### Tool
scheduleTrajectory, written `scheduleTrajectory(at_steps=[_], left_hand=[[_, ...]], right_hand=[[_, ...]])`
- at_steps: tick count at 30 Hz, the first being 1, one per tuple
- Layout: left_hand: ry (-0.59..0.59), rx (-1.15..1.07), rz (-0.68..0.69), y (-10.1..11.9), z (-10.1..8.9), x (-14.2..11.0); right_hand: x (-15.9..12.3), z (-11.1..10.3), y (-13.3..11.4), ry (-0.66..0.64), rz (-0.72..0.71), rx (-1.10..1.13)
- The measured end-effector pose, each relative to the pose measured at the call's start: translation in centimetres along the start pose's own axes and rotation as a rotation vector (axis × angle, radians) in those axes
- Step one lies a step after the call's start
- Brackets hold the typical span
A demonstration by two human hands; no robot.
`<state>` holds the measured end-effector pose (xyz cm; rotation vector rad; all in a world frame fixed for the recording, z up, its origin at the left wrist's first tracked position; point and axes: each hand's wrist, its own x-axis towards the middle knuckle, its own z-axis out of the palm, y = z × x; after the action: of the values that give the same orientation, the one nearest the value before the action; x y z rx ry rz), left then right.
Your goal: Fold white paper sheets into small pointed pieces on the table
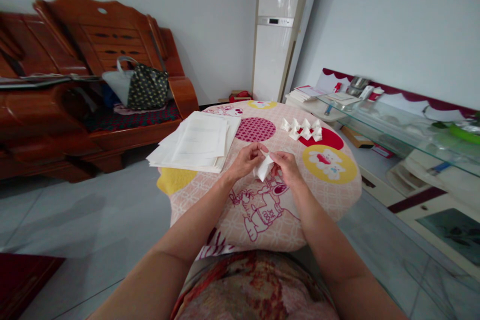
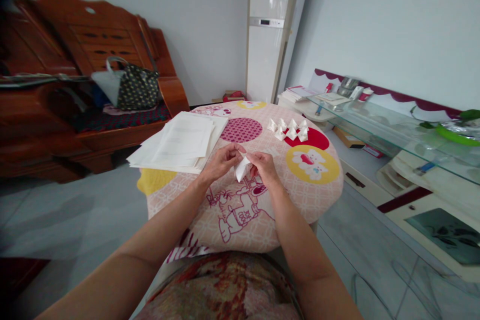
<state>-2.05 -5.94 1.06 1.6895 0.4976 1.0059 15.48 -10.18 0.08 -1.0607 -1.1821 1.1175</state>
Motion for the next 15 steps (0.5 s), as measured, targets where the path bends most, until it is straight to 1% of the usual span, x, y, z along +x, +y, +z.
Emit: scheduleTrajectory(at_steps=[3,6,8,11,15], left_hand=[[0.0,-0.019,-0.013,-0.05,0.03,0.03],[-0.018,-0.084,-0.036,-0.08,0.03,0.14],[-0.014,-0.118,-0.049,0.01,-0.02,0.2],[-0.001,-0.104,-0.086,0.2,-0.2,0.18],[-0.03,-0.096,-0.145,0.05,-0.53,0.05]], right_hand=[[-0.1,-0.11,0.14,-0.014,-0.004,0.0],[-0.11,-0.25,0.22,0.002,0.023,0.075],[-0.05,-0.33,0.15,0.038,0.039,0.15],[0.17,-0.45,0.01,0.105,0.06,0.242],[0.64,-0.63,0.15,0.154,0.058,0.384]])
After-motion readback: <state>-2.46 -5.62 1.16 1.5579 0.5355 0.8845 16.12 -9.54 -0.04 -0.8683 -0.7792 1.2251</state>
